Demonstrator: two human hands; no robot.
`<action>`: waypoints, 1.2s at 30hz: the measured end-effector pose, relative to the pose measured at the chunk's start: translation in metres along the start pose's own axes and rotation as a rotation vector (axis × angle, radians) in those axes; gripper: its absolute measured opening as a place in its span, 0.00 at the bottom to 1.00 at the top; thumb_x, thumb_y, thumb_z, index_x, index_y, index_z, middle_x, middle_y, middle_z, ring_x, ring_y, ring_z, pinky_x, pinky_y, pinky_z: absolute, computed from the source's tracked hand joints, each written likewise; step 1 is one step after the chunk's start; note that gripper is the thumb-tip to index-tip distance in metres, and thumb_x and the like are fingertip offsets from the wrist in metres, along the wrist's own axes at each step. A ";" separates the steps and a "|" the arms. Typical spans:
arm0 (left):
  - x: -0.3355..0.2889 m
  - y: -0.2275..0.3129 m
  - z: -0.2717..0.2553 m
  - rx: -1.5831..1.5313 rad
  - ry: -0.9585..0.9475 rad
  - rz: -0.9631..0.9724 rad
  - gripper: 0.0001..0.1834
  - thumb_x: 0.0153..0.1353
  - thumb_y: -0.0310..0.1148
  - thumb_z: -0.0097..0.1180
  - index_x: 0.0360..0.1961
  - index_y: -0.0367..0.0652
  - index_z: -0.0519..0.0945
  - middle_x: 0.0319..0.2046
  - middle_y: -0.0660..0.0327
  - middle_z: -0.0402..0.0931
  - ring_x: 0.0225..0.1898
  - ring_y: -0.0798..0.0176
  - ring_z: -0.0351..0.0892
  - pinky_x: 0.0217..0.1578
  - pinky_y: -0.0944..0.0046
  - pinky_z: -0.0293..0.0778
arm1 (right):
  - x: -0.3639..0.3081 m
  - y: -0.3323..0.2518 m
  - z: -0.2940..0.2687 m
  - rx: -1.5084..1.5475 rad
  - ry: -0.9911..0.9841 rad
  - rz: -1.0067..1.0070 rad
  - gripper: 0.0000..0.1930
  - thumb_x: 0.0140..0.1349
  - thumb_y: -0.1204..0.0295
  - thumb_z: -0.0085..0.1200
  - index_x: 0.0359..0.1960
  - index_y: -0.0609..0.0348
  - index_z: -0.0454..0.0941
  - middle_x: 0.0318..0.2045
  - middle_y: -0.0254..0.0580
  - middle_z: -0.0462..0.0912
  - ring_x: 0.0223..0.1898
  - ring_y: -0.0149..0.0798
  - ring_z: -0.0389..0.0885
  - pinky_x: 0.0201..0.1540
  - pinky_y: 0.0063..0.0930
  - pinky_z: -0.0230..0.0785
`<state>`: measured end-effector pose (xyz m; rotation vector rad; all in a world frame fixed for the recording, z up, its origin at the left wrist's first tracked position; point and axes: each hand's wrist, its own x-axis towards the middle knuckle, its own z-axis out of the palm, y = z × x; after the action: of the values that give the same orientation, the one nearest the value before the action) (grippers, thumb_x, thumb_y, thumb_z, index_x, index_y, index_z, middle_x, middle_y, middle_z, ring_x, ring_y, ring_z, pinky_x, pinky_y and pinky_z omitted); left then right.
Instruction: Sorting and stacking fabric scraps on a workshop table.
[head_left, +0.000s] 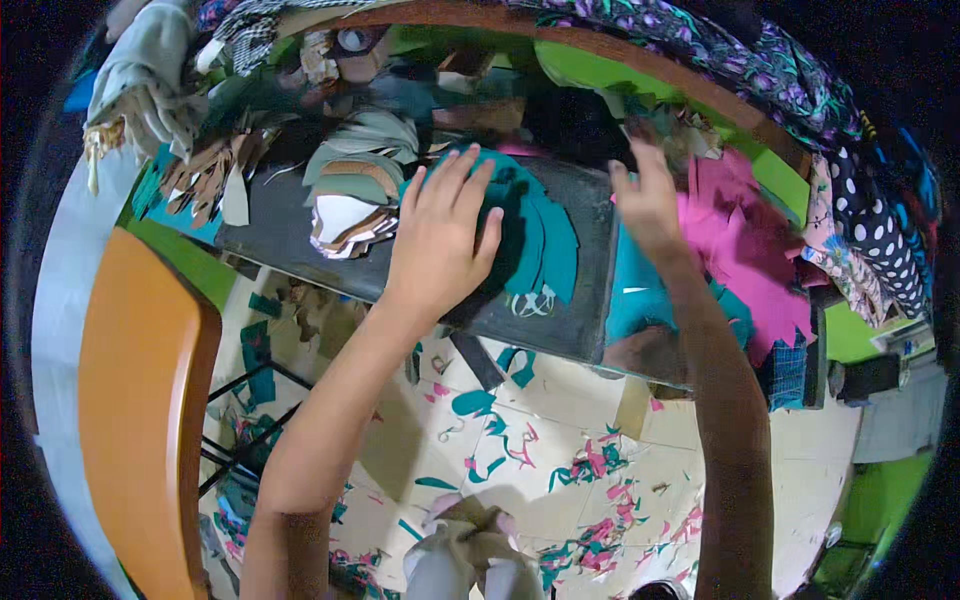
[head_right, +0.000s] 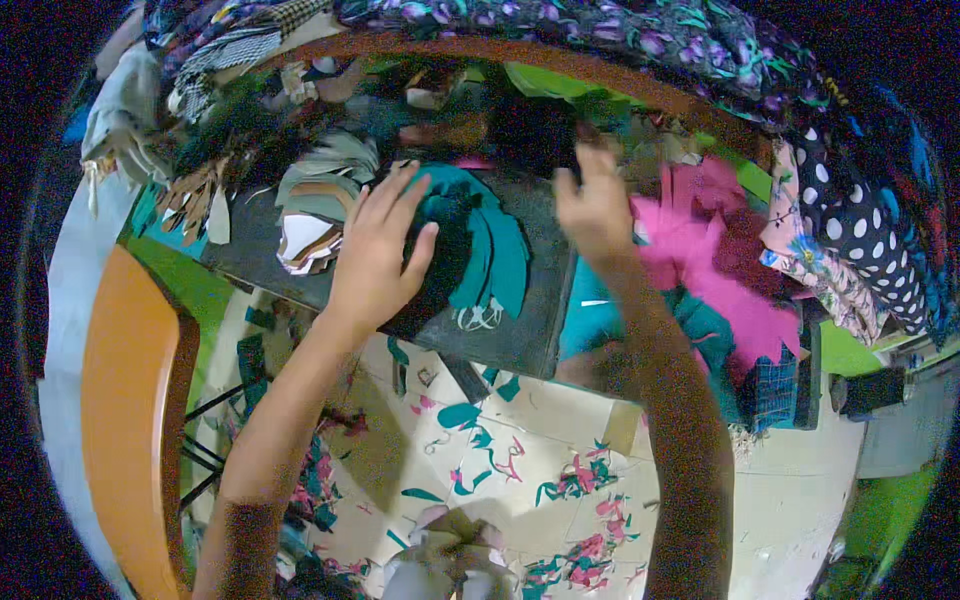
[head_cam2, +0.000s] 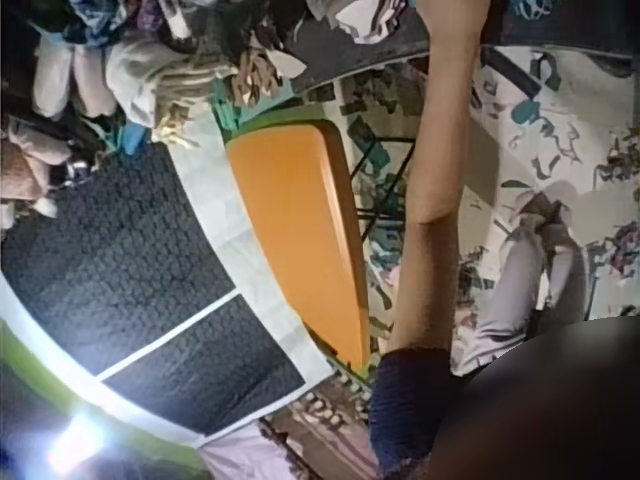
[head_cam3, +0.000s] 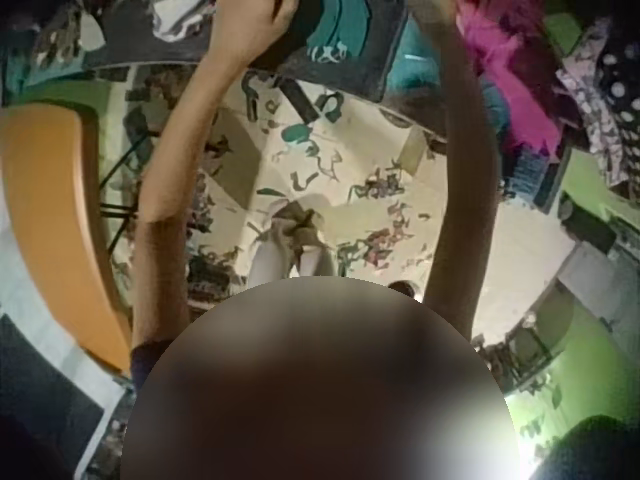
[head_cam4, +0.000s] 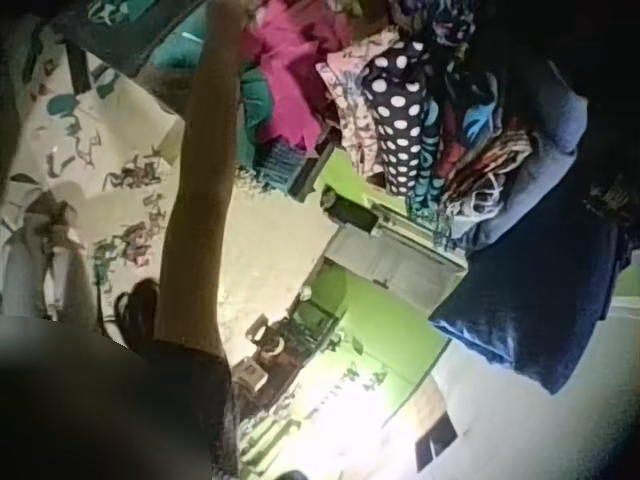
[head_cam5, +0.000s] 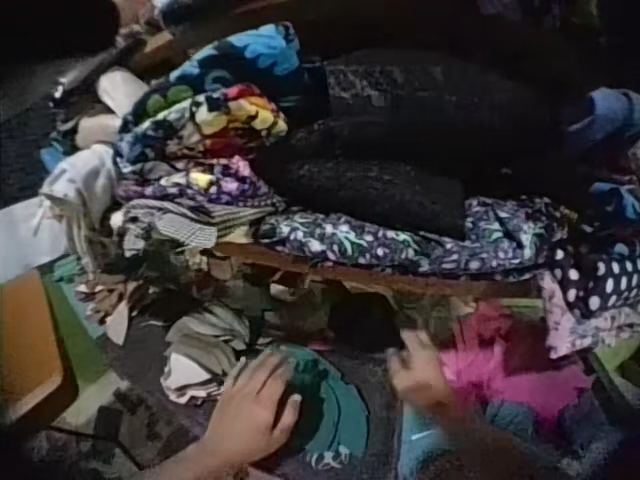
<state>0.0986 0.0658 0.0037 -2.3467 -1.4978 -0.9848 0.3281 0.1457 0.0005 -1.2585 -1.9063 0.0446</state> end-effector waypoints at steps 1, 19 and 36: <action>-0.001 -0.002 -0.006 -0.057 0.041 -0.027 0.23 0.54 0.32 0.46 0.51 0.37 0.63 0.54 0.51 0.59 0.55 0.48 0.58 0.55 0.53 0.52 | -0.001 -0.031 -0.004 0.089 -0.014 -0.070 0.23 0.52 0.73 0.47 0.51 0.67 0.61 0.51 0.57 0.64 0.53 0.52 0.62 0.54 0.34 0.56; -0.044 0.030 0.009 0.213 -0.151 -0.133 0.25 0.57 0.48 0.39 0.48 0.41 0.70 0.58 0.53 0.54 0.61 0.49 0.46 0.56 0.39 0.37 | -0.129 -0.086 -0.002 0.103 0.086 0.308 0.23 0.47 0.79 0.45 0.49 0.57 0.65 0.53 0.57 0.58 0.58 0.58 0.50 0.59 0.43 0.44; -0.044 0.170 0.045 -0.307 -0.322 0.146 0.18 0.56 0.37 0.44 0.45 0.38 0.68 0.51 0.49 0.60 0.56 0.48 0.55 0.56 0.48 0.49 | -0.187 0.050 -0.147 -0.204 0.137 0.479 0.14 0.51 0.64 0.49 0.37 0.59 0.72 0.29 0.49 0.73 0.29 0.50 0.73 0.32 0.36 0.67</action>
<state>0.2523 -0.0250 -0.0269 -2.9031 -1.3251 -0.8875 0.4890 -0.0319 -0.0402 -1.7874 -1.4866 0.0131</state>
